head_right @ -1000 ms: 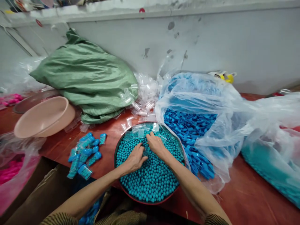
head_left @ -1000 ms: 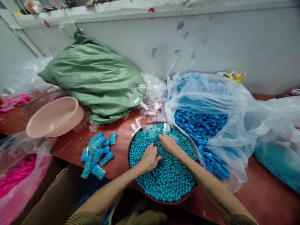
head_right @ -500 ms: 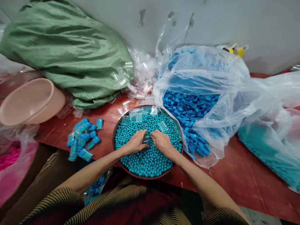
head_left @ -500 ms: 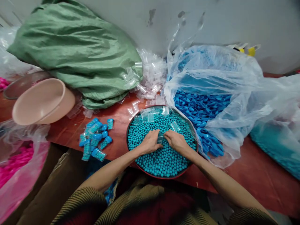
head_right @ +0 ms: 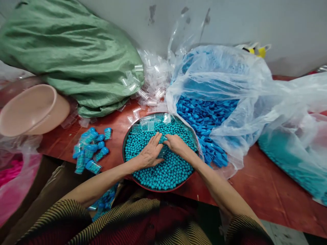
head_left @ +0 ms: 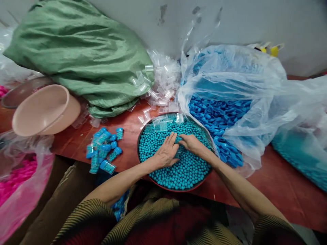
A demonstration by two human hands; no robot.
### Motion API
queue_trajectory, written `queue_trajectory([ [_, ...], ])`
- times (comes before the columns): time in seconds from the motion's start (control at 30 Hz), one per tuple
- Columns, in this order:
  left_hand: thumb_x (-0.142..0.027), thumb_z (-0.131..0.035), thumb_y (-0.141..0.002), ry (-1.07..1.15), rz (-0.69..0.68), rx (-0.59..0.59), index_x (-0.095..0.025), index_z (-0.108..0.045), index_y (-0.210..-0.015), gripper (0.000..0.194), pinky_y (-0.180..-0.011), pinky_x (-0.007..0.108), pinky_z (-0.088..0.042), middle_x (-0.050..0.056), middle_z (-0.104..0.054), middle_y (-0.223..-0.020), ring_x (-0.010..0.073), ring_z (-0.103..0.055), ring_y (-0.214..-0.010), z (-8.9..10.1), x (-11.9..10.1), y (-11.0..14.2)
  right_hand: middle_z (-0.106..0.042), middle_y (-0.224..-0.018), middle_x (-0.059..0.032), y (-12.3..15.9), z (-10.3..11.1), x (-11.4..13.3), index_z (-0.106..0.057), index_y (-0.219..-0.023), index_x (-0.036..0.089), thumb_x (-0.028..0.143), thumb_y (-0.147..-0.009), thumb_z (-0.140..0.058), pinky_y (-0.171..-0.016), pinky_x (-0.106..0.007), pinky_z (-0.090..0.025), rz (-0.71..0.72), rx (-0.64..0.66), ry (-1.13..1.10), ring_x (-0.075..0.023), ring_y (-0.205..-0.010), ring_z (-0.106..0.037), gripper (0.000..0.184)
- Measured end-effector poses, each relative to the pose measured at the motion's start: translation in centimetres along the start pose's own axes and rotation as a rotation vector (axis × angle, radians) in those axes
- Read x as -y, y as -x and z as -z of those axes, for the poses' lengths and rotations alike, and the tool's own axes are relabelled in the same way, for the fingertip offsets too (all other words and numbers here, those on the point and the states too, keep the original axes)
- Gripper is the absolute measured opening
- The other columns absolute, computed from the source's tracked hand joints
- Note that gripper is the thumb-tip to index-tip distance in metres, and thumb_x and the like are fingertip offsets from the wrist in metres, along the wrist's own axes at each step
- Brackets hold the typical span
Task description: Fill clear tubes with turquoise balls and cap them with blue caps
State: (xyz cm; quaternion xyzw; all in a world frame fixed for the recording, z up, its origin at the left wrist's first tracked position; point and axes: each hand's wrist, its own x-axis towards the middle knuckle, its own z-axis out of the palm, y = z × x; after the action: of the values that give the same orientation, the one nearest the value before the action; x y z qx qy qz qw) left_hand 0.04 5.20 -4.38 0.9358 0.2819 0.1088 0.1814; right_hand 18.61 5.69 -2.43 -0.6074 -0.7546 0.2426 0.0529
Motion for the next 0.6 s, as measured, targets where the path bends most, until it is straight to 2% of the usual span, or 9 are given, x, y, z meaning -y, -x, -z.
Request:
queue_trajectory([
  [0.07,-0.027,-0.067,-0.071,0.021,0.002,0.036,-0.010,-0.042,-0.111,0.050,-0.108,0.055,-0.028,0.028,-0.025,-0.145,0.0395,-0.016,-0.140,-0.1,0.1,-0.1,-0.071,-0.094,-0.0063,0.0,-0.1,0.3,-0.064,-0.101,0.016,0.020,-0.087,-0.044,-0.072,-0.026,-0.048,0.079,0.092,-0.230,-0.0169,-0.082,-0.065,0.025],
  [0.13,-0.030,-0.066,-0.072,0.049,0.036,0.066,-0.011,-0.043,-0.112,0.050,-0.104,0.052,-0.034,0.024,-0.040,-0.135,0.0377,-0.031,-0.134,-0.2,0.3,0.0,-0.071,-0.088,-0.0019,0.1,-0.4,0.3,-0.065,-0.099,0.019,0.018,-0.085,-0.042,-0.063,-0.024,-0.050,0.107,0.177,-0.451,-0.0143,-0.072,-0.064,0.027],
  [0.2,-0.033,-0.065,-0.071,0.100,0.090,0.072,-0.012,-0.041,-0.119,0.057,-0.100,0.048,-0.038,0.018,-0.048,-0.126,0.0335,-0.043,-0.123,-0.3,0.4,0.2,-0.069,-0.073,0.0007,-0.1,-0.7,0.1,-0.066,-0.098,0.019,0.018,-0.081,-0.044,-0.055,-0.024,-0.049,0.059,0.229,-0.600,-0.0138,-0.061,-0.063,0.027],
  [0.27,-0.035,-0.067,-0.069,0.155,0.145,0.074,-0.012,-0.031,-0.132,0.076,-0.097,0.046,-0.040,0.017,-0.049,-0.124,0.0312,-0.047,-0.116,-0.4,0.5,0.4,-0.063,-0.058,0.0025,-0.4,-0.8,0.0,-0.066,-0.095,0.017,0.019,-0.080,-0.047,-0.051,-0.024,-0.048,-0.030,0.238,-0.650,-0.0143,-0.053,-0.061,0.025],
  [0.33,-0.036,-0.069,-0.066,0.173,0.204,0.092,-0.011,-0.023,-0.139,0.089,-0.094,0.047,-0.041,0.018,-0.049,-0.124,0.0322,-0.048,-0.113,-0.4,0.3,0.5,-0.062,-0.055,0.0019,-0.8,-0.7,-0.1,-0.066,-0.092,0.016,0.020,-0.080,-0.048,-0.052,-0.024,-0.048,-0.056,0.225,-0.577,-0.0151,-0.052,-0.061,0.022],
  [0.47,-0.036,-0.068,-0.065,0.176,0.316,0.138,-0.012,-0.024,-0.140,0.092,-0.088,0.046,-0.043,0.017,-0.052,-0.120,0.0335,-0.050,-0.106,0.2,-0.1,0.4,-0.071,-0.081,-0.0062,-1.9,0.4,0.9,-0.069,-0.086,0.017,0.019,-0.085,-0.045,-0.070,-0.027,-0.048,0.031,0.095,-0.072,-0.0196,-0.078,-0.066,0.023],
  [0.53,-0.038,-0.069,-0.063,0.198,0.354,0.154,-0.013,-0.020,-0.142,0.096,-0.087,0.045,-0.044,0.016,-0.053,-0.120,0.0337,-0.050,-0.105,0.5,-0.3,0.4,-0.071,-0.096,-0.0092,-2.8,1.0,2.4,-0.067,-0.098,0.018,0.019,-0.088,-0.042,-0.077,-0.029,-0.047,0.037,-0.025,0.113,-0.0215,-0.091,-0.065,0.028],
  [0.6,-0.039,-0.069,-0.062,0.211,0.364,0.172,-0.015,-0.018,-0.143,0.099,-0.086,0.045,-0.044,0.015,-0.053,-0.120,0.0342,-0.051,-0.105,0.8,-0.4,0.5,-0.067,-0.111,-0.0120,-4.0,1.3,4.5,-0.060,-0.115,0.016,0.023,-0.090,-0.042,-0.080,-0.030,-0.046,0.068,-0.144,0.190,-0.0225,-0.099,-0.063,0.032],
])
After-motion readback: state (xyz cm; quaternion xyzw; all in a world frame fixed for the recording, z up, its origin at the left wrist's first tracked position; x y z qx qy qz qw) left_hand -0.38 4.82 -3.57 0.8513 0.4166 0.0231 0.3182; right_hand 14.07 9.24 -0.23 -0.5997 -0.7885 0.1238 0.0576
